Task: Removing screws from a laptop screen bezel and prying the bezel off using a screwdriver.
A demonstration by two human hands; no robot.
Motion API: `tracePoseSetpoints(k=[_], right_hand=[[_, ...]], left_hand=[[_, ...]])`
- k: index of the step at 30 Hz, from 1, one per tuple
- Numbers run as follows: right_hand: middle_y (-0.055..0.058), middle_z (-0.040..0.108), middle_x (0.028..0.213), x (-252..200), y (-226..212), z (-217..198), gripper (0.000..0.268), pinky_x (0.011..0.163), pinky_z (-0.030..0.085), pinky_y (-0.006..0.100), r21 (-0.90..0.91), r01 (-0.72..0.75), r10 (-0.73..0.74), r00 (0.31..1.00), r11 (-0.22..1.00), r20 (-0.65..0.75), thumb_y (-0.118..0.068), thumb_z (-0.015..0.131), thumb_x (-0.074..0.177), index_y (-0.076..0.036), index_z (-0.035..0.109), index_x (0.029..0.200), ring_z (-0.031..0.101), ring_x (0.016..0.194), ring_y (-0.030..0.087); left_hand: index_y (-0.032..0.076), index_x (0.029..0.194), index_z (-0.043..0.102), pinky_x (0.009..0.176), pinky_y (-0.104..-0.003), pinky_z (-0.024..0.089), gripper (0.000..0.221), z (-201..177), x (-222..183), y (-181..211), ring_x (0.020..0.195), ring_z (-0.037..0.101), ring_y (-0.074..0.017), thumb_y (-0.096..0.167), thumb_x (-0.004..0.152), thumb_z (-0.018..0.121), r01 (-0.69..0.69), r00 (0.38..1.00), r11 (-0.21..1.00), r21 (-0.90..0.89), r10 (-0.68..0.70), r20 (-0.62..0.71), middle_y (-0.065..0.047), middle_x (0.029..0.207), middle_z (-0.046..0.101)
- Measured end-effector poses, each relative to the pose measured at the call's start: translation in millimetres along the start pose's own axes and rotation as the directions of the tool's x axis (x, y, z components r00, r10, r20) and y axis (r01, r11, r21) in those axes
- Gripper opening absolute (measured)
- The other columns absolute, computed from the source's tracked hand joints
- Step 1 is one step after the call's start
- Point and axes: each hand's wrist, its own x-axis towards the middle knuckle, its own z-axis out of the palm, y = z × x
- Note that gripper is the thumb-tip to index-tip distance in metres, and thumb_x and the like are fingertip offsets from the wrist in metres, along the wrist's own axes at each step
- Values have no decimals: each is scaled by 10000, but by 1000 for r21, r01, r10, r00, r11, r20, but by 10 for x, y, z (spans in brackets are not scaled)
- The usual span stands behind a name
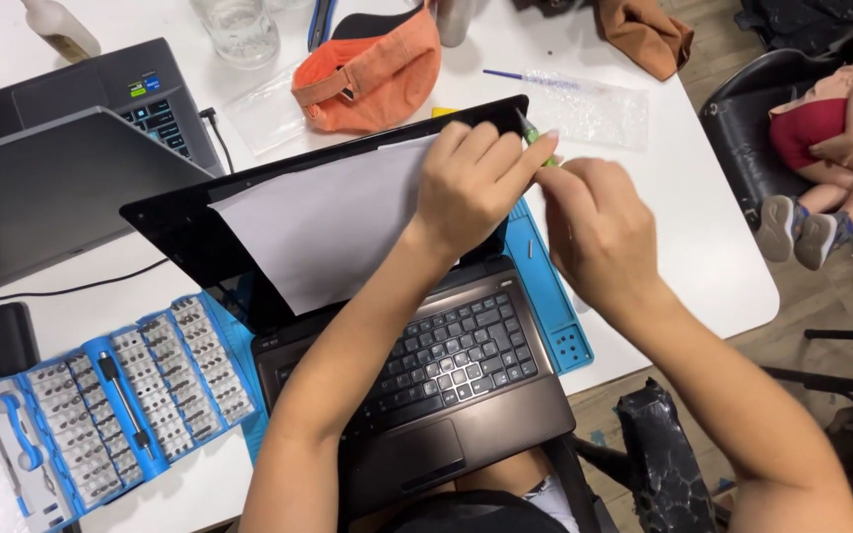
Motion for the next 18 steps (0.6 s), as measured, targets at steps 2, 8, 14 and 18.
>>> tracePoseSetpoints(k=[2,8,14,18], right_hand=[[52,626,867,-44,-39,-16,183,693,551,329,163,-76,83,996,984,-36,-48,794,957,-70,737,1129,640,727,240],[89,684,842,-85,-76,47,147,631,557,354,311,-73,149,962,948,-228,12,865,949,20,754,1045,630,645,245],[186,717,953,-123,-56,85,203,694,586,415,305,8,94,944,952,-317,65,866,911,63,782,1096,679,784,320],[198,727,907,-253,-15,142,283,682,596,410,428,-42,192,930,903,-315,15,923,883,123,731,1059,705,759,349]], left_hand=[[147,1036,780,620,-311,440,175,-23,4,33,623,464,-183,219,1058,622,-10,1000,1000,8,10,-16,26,706,420],[114,1116,779,536,-295,376,201,-29,22,67,540,426,-154,186,1076,595,3,999,1000,3,-3,-39,32,651,424],[107,1223,777,528,-275,393,227,-53,-73,88,531,447,-157,134,1072,609,-4,1000,999,-45,5,29,22,622,446],[80,1137,769,519,-287,387,166,-25,-31,134,528,470,-163,145,1046,646,30,1000,999,-36,-29,12,6,634,466]])
